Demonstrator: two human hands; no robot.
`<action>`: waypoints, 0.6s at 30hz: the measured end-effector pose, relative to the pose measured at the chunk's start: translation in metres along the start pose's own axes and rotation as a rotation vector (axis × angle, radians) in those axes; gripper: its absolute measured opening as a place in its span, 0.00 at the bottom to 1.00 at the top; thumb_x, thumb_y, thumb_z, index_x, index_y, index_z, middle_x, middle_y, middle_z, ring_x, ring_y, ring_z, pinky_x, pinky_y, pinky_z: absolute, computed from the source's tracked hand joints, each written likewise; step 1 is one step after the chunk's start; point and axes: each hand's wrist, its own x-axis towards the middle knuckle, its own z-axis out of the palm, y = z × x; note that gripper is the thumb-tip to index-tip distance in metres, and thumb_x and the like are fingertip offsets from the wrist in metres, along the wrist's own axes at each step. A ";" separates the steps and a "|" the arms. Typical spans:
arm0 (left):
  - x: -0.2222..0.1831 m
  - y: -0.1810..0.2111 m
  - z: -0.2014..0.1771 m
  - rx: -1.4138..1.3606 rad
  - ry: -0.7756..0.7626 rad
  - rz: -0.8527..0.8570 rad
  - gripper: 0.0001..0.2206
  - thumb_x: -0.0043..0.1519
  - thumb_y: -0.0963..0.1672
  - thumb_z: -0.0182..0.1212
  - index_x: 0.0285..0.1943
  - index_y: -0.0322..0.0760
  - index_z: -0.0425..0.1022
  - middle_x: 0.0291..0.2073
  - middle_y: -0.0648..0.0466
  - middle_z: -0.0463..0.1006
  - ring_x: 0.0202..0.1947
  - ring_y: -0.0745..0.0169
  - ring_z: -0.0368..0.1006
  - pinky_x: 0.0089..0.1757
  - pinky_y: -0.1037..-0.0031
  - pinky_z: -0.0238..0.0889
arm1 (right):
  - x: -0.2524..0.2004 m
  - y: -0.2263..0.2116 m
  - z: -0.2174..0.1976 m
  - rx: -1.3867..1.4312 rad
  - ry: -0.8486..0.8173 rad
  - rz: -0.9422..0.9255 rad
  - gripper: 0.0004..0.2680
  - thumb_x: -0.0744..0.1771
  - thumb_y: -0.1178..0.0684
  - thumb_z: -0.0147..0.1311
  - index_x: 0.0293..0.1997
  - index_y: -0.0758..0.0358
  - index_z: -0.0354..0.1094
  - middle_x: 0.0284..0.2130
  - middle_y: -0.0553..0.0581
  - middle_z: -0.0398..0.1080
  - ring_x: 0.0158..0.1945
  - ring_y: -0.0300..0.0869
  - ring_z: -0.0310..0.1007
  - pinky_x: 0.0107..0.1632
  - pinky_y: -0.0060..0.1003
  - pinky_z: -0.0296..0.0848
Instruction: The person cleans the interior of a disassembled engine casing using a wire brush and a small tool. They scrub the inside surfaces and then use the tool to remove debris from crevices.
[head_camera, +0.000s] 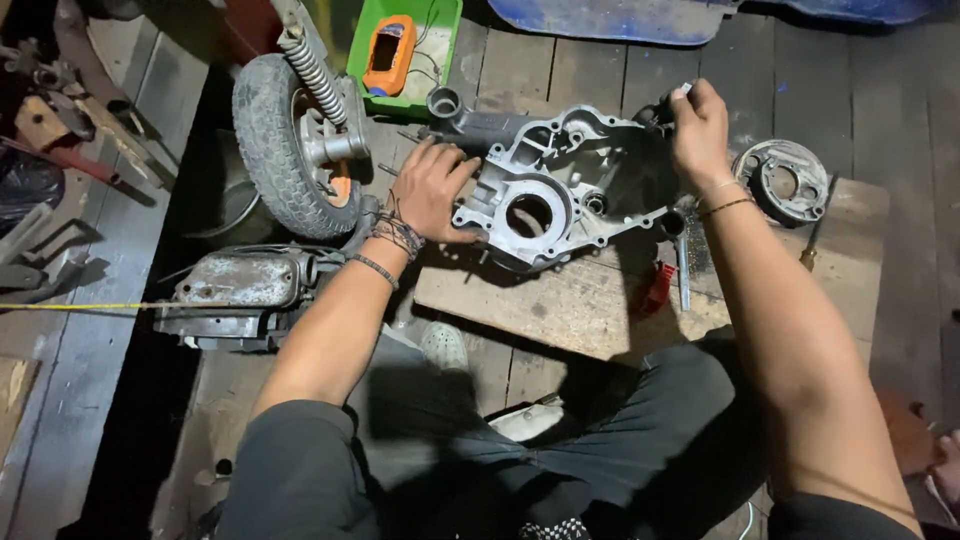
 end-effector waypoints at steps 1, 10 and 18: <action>-0.002 0.002 -0.001 0.001 0.000 -0.003 0.51 0.42 0.71 0.66 0.63 0.34 0.74 0.51 0.43 0.77 0.53 0.43 0.73 0.63 0.47 0.57 | -0.003 0.000 0.002 0.001 -0.003 -0.001 0.15 0.75 0.53 0.48 0.32 0.52 0.44 0.30 0.44 0.48 0.36 0.36 0.47 0.40 0.40 0.50; -0.016 0.012 -0.013 -0.043 0.071 0.025 0.48 0.52 0.71 0.50 0.64 0.32 0.74 0.54 0.39 0.75 0.57 0.36 0.71 0.60 0.41 0.56 | -0.026 -0.016 0.011 -0.038 0.076 -0.122 0.14 0.75 0.50 0.45 0.33 0.56 0.44 0.30 0.47 0.49 0.36 0.38 0.47 0.39 0.43 0.50; -0.027 0.018 -0.007 0.054 -0.176 -0.193 0.55 0.41 0.70 0.69 0.75 0.45 0.63 0.69 0.39 0.62 0.66 0.38 0.60 0.63 0.41 0.52 | -0.033 -0.027 0.013 -0.055 0.158 -0.206 0.13 0.76 0.46 0.39 0.36 0.58 0.47 0.30 0.50 0.52 0.35 0.39 0.49 0.38 0.44 0.52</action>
